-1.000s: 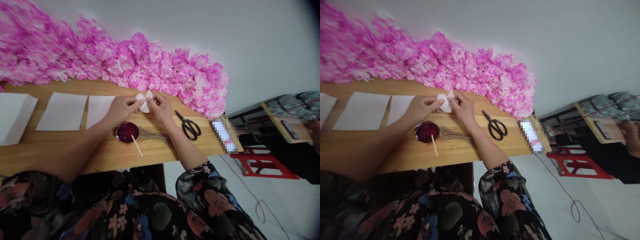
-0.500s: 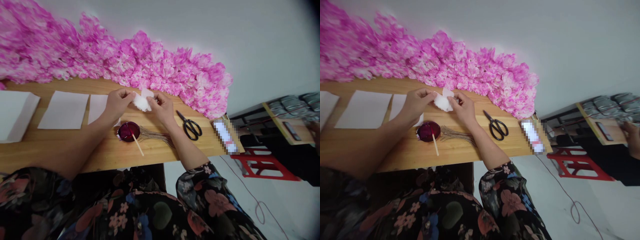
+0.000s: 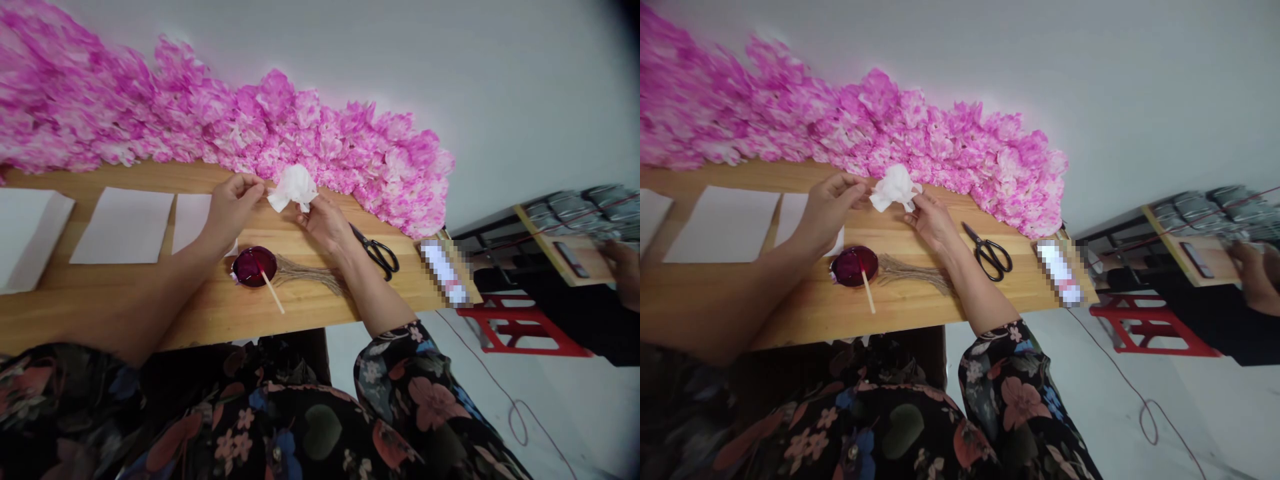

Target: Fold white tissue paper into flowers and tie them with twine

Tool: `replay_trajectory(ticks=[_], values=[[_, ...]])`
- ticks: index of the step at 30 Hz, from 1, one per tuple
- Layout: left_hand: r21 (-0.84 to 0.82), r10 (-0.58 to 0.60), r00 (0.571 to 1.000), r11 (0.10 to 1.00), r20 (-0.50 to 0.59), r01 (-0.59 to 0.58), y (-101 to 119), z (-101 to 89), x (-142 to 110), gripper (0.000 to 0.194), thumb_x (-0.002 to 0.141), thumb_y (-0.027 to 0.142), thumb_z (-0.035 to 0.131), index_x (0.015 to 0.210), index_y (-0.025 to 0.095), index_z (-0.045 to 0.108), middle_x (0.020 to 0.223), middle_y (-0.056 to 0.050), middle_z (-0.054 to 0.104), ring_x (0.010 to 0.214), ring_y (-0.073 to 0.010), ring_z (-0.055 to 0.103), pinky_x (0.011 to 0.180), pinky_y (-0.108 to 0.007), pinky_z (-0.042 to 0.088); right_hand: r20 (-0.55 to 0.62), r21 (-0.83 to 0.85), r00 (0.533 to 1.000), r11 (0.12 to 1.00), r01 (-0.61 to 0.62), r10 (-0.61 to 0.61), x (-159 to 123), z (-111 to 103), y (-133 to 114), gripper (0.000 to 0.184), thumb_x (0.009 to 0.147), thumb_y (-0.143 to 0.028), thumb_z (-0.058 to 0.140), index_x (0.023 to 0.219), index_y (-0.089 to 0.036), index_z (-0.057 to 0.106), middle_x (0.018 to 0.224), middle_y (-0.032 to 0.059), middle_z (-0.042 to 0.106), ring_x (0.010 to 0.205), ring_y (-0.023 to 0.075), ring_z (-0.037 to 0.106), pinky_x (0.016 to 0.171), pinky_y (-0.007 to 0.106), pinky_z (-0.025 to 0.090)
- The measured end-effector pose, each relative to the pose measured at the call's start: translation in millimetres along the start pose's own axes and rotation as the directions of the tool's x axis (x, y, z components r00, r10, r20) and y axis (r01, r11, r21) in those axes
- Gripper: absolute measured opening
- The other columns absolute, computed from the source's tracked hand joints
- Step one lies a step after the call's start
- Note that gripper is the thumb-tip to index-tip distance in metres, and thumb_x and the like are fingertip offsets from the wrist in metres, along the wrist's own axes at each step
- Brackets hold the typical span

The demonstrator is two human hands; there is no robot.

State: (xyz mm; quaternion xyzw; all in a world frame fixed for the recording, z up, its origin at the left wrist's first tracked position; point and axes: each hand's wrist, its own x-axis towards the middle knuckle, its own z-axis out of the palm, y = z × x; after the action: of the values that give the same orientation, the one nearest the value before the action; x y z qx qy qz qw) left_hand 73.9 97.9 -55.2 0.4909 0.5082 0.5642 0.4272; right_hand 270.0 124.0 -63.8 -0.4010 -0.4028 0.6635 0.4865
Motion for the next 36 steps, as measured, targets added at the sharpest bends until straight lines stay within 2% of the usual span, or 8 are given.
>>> replay_trajectory(ticks=[5, 10, 13, 16, 21, 24, 29, 36], values=[[-0.144, -0.058, 0.998, 0.988, 0.036, 0.063, 0.4, 0.3, 0.3, 0.012, 0.087, 0.03, 0.068, 0.093, 0.02, 0.068, 0.099, -0.006, 0.074, 0.089, -0.0168, 0.067, 0.077, -0.029, 0.052, 0.027, 0.007, 0.999, 1.0, -0.021, 0.021, -1.1, -2.3, -0.1, 0.03, 0.079, -0.044, 0.084, 0.087, -0.024, 0.063, 0.079, -0.0033, 0.066, 0.073, 0.0112, 0.06, 0.064, 0.022, 0.054], [-0.277, -0.172, 0.956, 0.932, 0.236, 0.236, 0.6, 3.8, -1.8, 0.018, 0.083, 0.029, 0.071, 0.098, 0.019, 0.069, 0.097, -0.004, 0.073, 0.086, -0.0155, 0.067, 0.075, -0.026, 0.053, 0.088, -0.009, 0.996, 1.0, -0.011, 0.012, -4.2, 0.1, -0.8, 0.036, 0.072, -0.045, 0.089, 0.09, -0.024, 0.066, 0.078, -0.004, 0.065, 0.072, 0.0111, 0.059, 0.063, 0.022, 0.053], [-0.281, -0.168, 0.923, 0.92, 0.347, 0.273, 2.2, 6.7, -4.7, 0.023, 0.078, 0.031, 0.076, 0.096, 0.019, 0.069, 0.094, -0.004, 0.073, 0.084, -0.0171, 0.067, 0.072, -0.028, 0.054, 0.109, -0.1, 0.994, 0.994, 0.037, -0.026, -6.6, 3.2, -0.4, 0.044, 0.067, -0.053, 0.091, 0.091, -0.024, 0.068, 0.078, -0.0046, 0.064, 0.069, 0.0101, 0.056, 0.06, 0.021, 0.05], [-0.224, -0.144, 0.911, 0.943, 0.387, 0.245, 1.9, 6.8, -6.0, 0.027, 0.074, 0.034, 0.08, 0.093, 0.02, 0.069, 0.091, -0.004, 0.073, 0.082, -0.0181, 0.068, 0.071, -0.029, 0.054, 0.125, -0.181, 0.989, 0.978, 0.105, -0.083, -8.0, 4.7, 0.1, 0.05, 0.067, -0.062, 0.089, 0.091, -0.024, 0.069, 0.079, -0.0046, 0.065, 0.068, 0.009, 0.055, 0.061, 0.02, 0.048], [-0.136, -0.055, 0.925, 0.984, 0.375, 0.114, -4.2, 2.8, -3.2, 0.03, 0.069, 0.036, 0.083, 0.091, 0.019, 0.069, 0.088, -0.004, 0.074, 0.081, -0.0187, 0.069, 0.068, -0.027, 0.052, 0.095, -0.28, 0.985, 0.945, 0.166, -0.145, -7.7, 5.1, -1.0, 0.054, 0.071, -0.073, 0.081, 0.088, -0.024, 0.067, 0.078, -0.004, 0.061, 0.069, 0.0101, 0.054, 0.065, 0.023, 0.05], [-0.106, -0.046, 0.934, 0.99, 0.354, 0.089, -5.6, 1.8, -2.3, 0.033, 0.066, 0.033, 0.085, 0.091, 0.019, 0.069, 0.087, -0.004, 0.076, 0.08, -0.0188, 0.07, 0.067, -0.027, 0.053, 0.059, -0.304, 0.984, 0.936, 0.178, -0.168, -6.3, 4.6, -1.1, 0.057, 0.076, -0.079, 0.073, 0.083, -0.024, 0.064, 0.077, -0.0024, 0.059, 0.072, 0.0122, 0.057, 0.068, 0.026, 0.052], [-0.087, -0.03, 0.951, 0.994, 0.307, 0.059, -2.1, 1.7, -3.7, 0.029, 0.066, 0.03, 0.085, 0.087, 0.019, 0.069, 0.087, -0.003, 0.076, 0.077, -0.0174, 0.07, 0.069, -0.027, 0.055, 0.057, -0.272, 0.984, 0.945, 0.18, -0.171, -2.7, 0.3, 1.5, 0.054, 0.078, -0.077, 0.073, 0.083, -0.023, 0.065, 0.08, -0.0014, 0.062, 0.074, 0.0125, 0.059, 0.069, 0.026, 0.052], [-0.018, -0.007, 0.936, 1.0, 0.353, 0.015, -1.1, -0.3, -4.2, 0.023, 0.062, 0.025, 0.081, 0.081, 0.018, 0.071, 0.081, -0.002, 0.075, 0.075, -0.0165, 0.068, 0.07, -0.026, 0.054, 0.09, -0.323, 0.987, 0.934, 0.153, -0.13, -6.9, 0.9, -2.1, 0.057, 0.071, -0.076, 0.079, 0.082, -0.023, 0.063, 0.075, -0.0042, 0.059, 0.066, 0.0099, 0.053, 0.062, 0.024, 0.045]])
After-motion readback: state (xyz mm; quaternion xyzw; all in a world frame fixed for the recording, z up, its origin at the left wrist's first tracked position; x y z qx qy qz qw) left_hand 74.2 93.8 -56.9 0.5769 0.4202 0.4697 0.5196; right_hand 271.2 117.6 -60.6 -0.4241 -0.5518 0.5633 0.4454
